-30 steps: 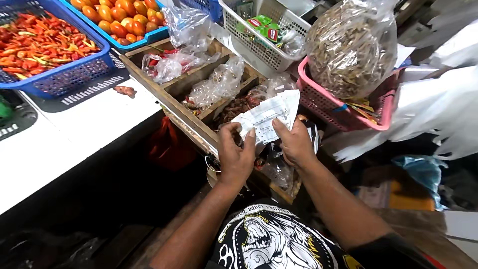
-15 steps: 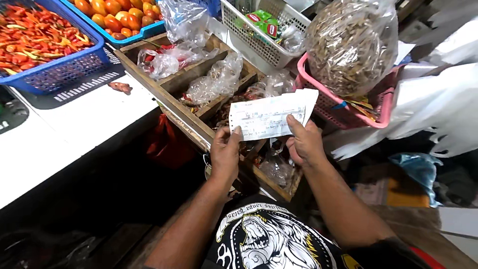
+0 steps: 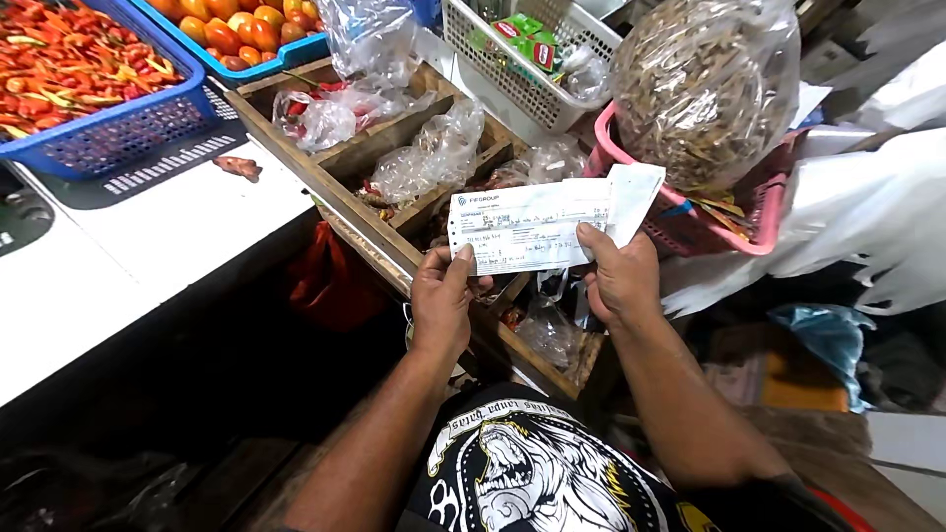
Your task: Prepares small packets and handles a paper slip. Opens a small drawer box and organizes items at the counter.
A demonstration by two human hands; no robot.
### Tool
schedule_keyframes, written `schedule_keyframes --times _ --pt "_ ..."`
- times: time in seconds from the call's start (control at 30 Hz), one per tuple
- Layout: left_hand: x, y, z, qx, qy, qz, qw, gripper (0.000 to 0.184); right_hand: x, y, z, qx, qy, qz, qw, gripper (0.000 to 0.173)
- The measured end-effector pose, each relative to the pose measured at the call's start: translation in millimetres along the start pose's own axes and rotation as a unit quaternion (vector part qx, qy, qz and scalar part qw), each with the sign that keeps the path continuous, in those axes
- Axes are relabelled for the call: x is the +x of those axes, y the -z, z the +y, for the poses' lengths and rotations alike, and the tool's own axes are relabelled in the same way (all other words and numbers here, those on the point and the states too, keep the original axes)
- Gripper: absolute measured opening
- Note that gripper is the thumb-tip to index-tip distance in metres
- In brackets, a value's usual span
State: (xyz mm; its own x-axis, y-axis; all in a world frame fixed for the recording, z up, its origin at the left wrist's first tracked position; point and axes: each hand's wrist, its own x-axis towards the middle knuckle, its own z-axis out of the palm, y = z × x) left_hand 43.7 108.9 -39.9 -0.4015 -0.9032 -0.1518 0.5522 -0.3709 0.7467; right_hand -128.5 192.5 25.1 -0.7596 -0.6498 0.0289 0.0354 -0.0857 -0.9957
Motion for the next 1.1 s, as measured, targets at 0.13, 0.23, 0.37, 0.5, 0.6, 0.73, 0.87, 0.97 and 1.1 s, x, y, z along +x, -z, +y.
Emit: schedule_keyframes --times 0.13,0.23,0.37,0.5,0.6,0.73,0.87,0.97,1.1 --pt "-1 -1 4 -0.004 -0.002 -0.001 1.0 0.007 -4 -3 -5 -0.045 0.005 -0.002 0.999 0.038" --pt "0 0 6 -0.002 -0.009 -0.005 1.0 0.008 -4 -4 -8 -0.037 0.004 -0.006 0.999 0.04" --pt "1 -1 7 -0.007 -0.016 -0.003 1.0 0.009 -2 -6 -8 -0.029 0.004 -0.007 1.0 0.039" --pt "2 0 7 0.001 -0.024 -0.007 1.0 0.01 1 -7 -8 -0.017 0.004 -0.012 1.0 0.038" --pt "1 0 9 0.018 -0.028 -0.012 0.999 0.011 3 -8 -7 -0.011 0.009 -0.011 1.0 0.039" --pt "1 -1 9 0.019 -0.031 -0.009 0.999 0.011 5 -8 -7 -0.004 0.015 -0.01 1.0 0.039" --pt "2 -1 9 0.016 -0.029 -0.011 0.999 0.011 5 -9 -10 -0.002 0.031 -0.009 0.999 0.037" --pt "5 -1 8 0.017 -0.029 -0.013 0.999 0.011 6 -9 -11 0.0 0.039 -0.009 0.999 0.037" --pt "7 -2 6 0.023 -0.024 -0.014 0.999 0.01 9 -8 -11 -0.004 0.036 -0.012 0.999 0.038"
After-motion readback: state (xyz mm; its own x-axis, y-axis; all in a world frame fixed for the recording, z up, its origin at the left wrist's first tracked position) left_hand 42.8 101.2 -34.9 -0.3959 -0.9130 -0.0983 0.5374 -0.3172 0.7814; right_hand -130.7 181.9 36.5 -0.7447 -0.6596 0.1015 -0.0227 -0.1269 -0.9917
